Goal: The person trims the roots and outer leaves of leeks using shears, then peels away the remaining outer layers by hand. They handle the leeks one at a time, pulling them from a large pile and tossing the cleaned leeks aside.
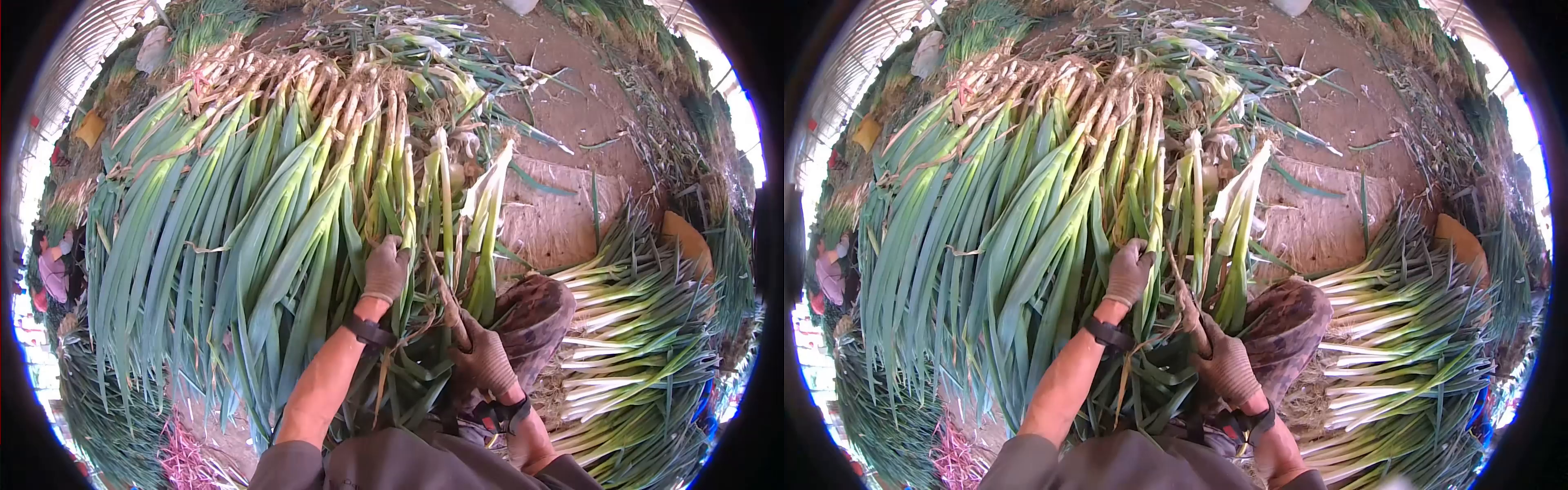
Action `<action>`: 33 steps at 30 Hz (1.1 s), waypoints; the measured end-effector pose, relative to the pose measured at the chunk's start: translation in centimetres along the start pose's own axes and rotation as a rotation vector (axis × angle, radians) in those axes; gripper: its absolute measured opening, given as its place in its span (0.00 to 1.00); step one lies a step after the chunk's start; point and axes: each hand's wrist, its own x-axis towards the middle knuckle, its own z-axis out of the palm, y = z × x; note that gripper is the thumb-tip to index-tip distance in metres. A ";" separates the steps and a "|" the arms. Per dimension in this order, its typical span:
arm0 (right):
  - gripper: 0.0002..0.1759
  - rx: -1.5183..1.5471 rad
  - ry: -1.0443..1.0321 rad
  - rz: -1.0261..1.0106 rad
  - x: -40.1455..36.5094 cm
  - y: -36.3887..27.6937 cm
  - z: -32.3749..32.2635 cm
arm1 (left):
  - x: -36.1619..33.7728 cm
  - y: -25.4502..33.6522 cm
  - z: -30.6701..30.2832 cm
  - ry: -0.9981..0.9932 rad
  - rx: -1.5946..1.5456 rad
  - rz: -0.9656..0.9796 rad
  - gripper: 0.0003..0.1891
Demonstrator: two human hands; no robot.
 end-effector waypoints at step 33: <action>0.21 -0.336 0.156 -0.032 19.9 2.1 0.2 | 0.1 -0.4 0.3 -0.100 0.080 -0.062 0.15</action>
